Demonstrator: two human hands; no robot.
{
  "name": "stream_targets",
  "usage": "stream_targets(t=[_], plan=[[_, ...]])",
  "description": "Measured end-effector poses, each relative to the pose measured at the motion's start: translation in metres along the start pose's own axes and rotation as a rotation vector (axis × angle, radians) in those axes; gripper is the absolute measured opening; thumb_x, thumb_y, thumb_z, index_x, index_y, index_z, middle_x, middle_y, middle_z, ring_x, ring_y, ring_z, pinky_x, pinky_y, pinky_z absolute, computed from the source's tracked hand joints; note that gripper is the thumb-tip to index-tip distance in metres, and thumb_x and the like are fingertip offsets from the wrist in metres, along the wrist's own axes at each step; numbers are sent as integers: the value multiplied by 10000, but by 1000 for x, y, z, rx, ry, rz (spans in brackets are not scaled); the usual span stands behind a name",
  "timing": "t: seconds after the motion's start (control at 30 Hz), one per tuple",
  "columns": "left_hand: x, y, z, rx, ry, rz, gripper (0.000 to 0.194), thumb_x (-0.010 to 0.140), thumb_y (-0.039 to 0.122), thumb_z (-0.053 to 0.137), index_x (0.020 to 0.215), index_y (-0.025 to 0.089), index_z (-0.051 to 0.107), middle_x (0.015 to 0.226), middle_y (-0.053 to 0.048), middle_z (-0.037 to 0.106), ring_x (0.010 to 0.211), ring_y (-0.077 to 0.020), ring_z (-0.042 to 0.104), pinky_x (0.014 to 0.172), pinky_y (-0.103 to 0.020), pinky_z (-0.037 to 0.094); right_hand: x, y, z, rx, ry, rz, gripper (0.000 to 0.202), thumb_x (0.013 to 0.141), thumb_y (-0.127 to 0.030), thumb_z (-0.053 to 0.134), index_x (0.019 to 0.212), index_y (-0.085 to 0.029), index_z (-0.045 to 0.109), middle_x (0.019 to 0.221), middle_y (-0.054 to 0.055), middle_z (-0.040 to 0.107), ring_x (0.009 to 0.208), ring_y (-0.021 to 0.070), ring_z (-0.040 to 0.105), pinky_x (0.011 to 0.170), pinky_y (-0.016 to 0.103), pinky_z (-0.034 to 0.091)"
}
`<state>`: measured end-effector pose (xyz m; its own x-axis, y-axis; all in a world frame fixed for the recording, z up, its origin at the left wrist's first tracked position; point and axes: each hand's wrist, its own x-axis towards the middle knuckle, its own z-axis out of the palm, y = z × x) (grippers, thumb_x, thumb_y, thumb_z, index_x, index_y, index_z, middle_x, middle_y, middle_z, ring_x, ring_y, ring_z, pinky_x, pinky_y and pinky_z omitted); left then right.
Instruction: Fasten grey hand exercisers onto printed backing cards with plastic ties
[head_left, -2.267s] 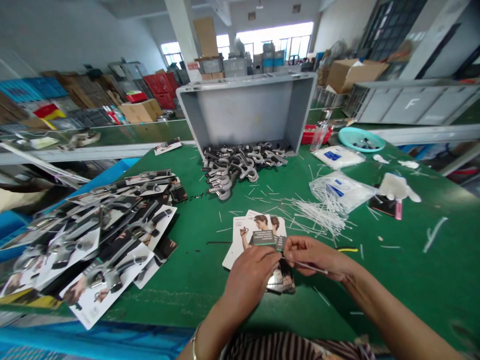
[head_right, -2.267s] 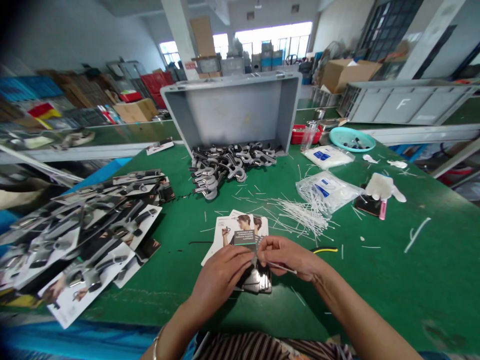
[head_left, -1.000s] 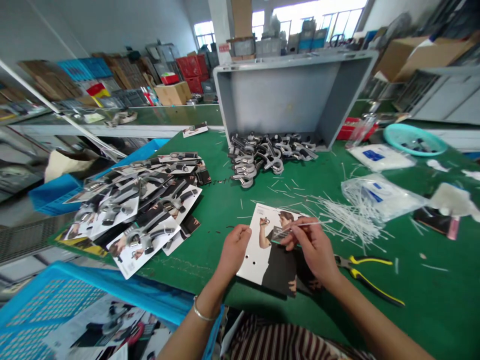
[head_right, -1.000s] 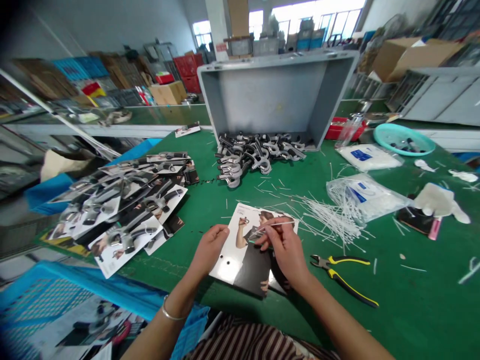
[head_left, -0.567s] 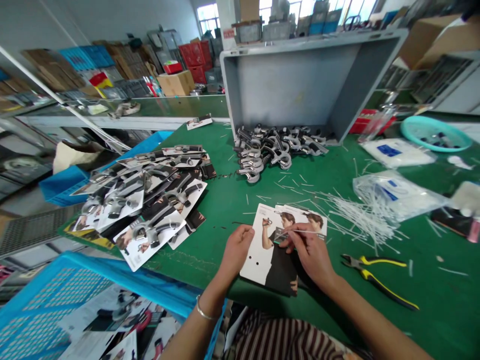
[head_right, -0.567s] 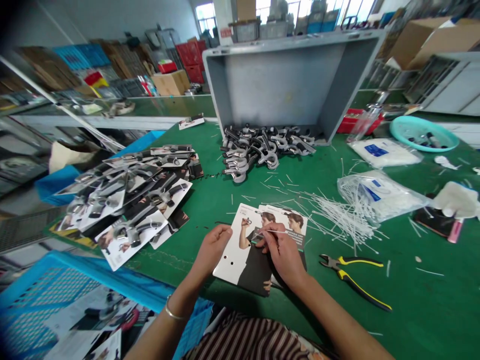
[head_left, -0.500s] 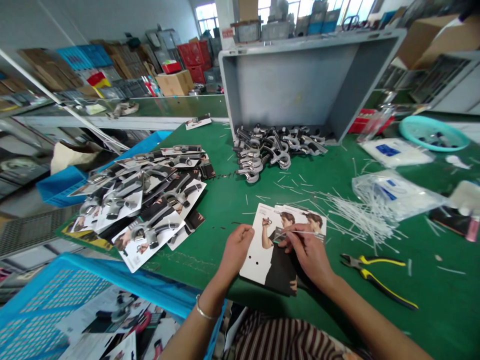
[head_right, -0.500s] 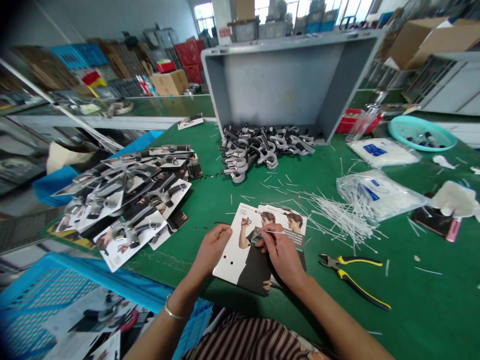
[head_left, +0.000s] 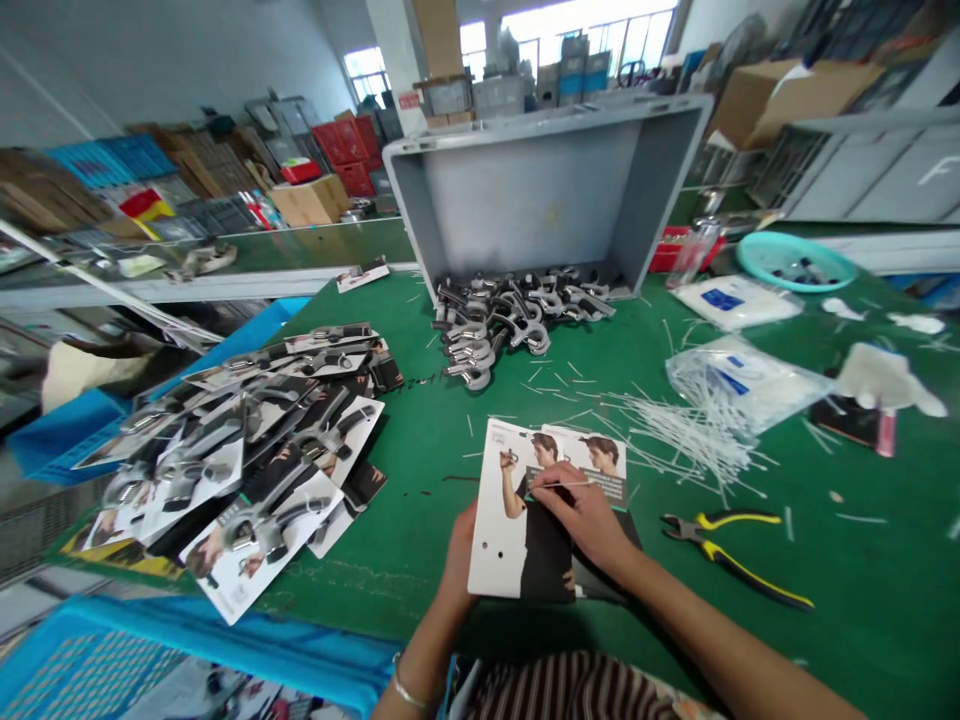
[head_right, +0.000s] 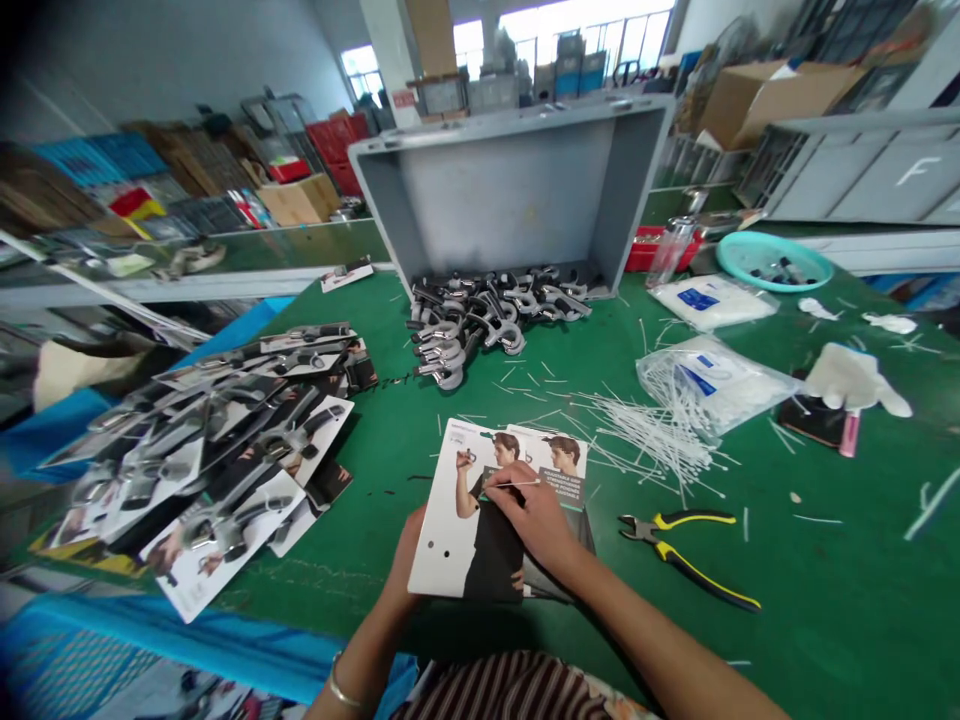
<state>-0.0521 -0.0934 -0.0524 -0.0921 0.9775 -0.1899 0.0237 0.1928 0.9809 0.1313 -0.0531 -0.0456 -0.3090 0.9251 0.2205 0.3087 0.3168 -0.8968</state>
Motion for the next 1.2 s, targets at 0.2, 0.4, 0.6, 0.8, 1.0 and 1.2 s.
stream_targets(t=[0.2, 0.4, 0.6, 0.8, 1.0, 1.2], plan=[[-3, -7, -12, 163, -93, 13, 133, 638, 255, 604, 622, 133, 654, 586, -31, 633, 599, -182, 536, 601, -295, 472, 0, 3, 1, 44, -17, 17, 134, 947, -310, 560, 919, -229, 663, 929, 37, 669, 919, 207, 615, 863, 336, 438], [-12, 3, -10, 425, -13, 73, 293, 721, 195, 590, 988, 182, 711, 921, -76, 733, 804, -244, 635, 790, -344, 504, -1, 4, -4, 166, -43, 88, 160, 951, -351, 555, 967, -241, 670, 949, 32, 668, 893, 193, 610, 826, 311, 447], [-39, 31, -30, 373, -311, -2, 356, 816, 149, 527, 1112, 209, 714, 1125, -88, 703, 988, -257, 632, 941, -369, 486, 1, 6, -5, 237, -49, 175, 177, 935, -390, 569, 940, -237, 659, 858, 9, 638, 769, 168, 577, 719, 274, 442], [-48, 34, -41, 430, -302, 112, 334, 891, 169, 481, 1076, 254, 745, 1059, -76, 699, 921, -212, 625, 895, -321, 491, 2, 4, -6, 296, -43, 203, 182, 921, -402, 582, 916, -229, 639, 807, -7, 598, 704, 151, 537, 651, 255, 421], [-24, 8, -11, 321, -75, 148, 188, 773, 236, 635, 902, 174, 756, 1018, -95, 705, 950, -243, 628, 842, -329, 509, -2, 1, -7, 229, -56, 132, 201, 937, -412, 556, 916, -230, 639, 823, 1, 616, 762, 167, 565, 706, 271, 432], [-8, -3, -1, 277, -59, 33, 155, 725, 280, 679, 747, 132, 717, 658, -50, 702, 649, -202, 611, 634, -301, 509, -3, -4, -4, 84, -86, 15, 175, 955, -378, 531, 927, -237, 631, 897, 33, 657, 845, 198, 601, 789, 320, 454]])
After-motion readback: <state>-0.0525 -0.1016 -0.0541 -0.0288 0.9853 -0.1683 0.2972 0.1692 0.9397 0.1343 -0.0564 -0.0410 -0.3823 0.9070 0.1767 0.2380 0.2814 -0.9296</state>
